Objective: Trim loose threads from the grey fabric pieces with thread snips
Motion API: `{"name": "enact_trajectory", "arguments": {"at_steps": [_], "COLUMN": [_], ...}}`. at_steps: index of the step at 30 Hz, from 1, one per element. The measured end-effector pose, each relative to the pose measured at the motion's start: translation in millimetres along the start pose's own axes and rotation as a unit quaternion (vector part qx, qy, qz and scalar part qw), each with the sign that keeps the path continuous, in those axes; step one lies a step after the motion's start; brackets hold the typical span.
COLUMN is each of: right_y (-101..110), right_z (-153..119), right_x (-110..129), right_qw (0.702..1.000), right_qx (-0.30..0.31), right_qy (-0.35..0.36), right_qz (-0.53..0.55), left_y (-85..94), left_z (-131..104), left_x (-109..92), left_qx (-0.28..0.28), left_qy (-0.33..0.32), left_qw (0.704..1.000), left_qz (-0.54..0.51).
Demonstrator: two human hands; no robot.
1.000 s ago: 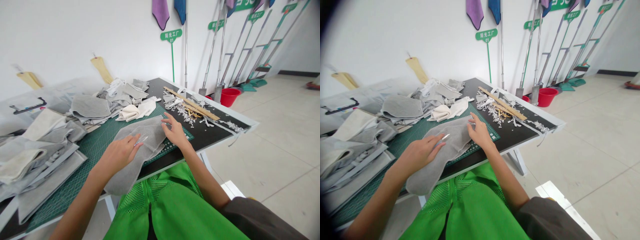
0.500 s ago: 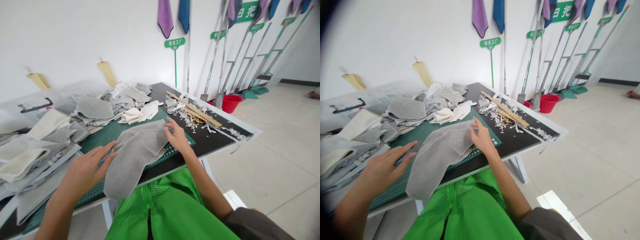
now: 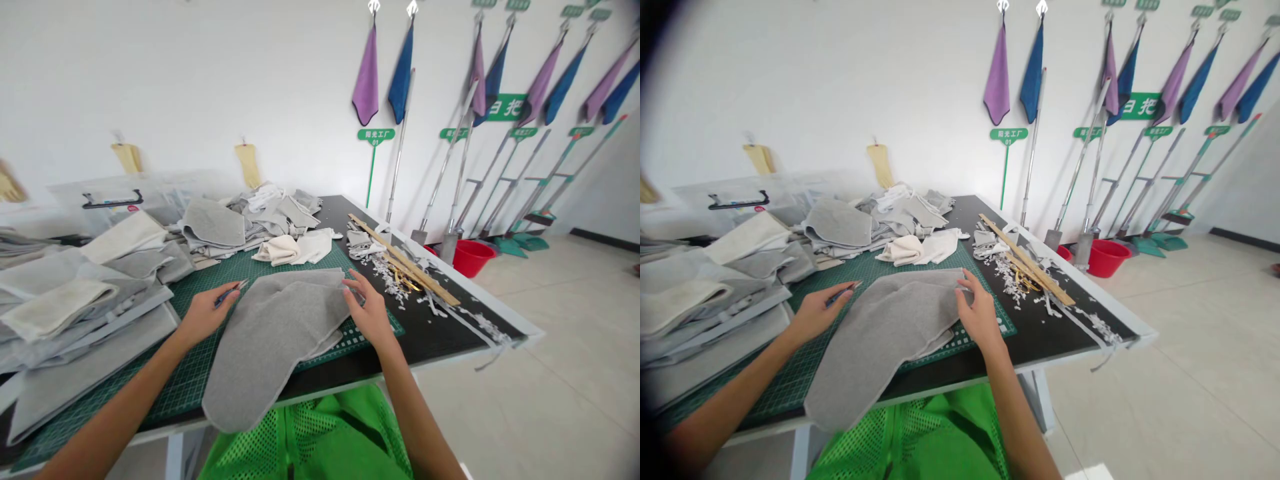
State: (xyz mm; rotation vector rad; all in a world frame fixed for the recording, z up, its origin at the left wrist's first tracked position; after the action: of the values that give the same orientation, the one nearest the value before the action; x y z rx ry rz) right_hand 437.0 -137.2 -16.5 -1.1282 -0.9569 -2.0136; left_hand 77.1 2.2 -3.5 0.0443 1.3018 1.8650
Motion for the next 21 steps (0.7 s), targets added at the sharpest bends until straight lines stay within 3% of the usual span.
{"name": "enact_trajectory", "arguments": {"at_steps": [6,14,21], "right_y": [-1.0,-3.9,-4.2], "right_z": [3.1,6.1,6.5], "right_x": [-5.6,-12.3,-13.8], "right_qw": [1.000,0.998,0.998], "right_qx": [0.012,0.047,0.055], "right_qy": [0.001,0.012,0.016], "right_qz": [0.010,-0.033,-0.034], "left_y": [-22.5,-25.3,-30.6], "left_z": [1.3,6.7,6.8], "left_x": [18.3,23.2,27.8], "left_qx": [0.023,0.014,0.031], "left_qy": [0.046,0.084,0.094], "left_qw": [0.992,0.964,0.951], "left_qz": [-0.114,-0.252,-0.294]}}
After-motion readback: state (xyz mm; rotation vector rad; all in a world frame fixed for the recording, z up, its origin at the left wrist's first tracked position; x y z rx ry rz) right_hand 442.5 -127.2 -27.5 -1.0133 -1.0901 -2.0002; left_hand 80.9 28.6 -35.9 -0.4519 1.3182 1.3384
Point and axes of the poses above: each hand's wrist, its own z-axis towards the middle knuckle, its own y-axis out of the back of the hand, x = y × z, the point moved 3 cm from there along z, towards the middle knuckle, and after that the axes turned 10 degrees about -y, right-handed, at the moved point
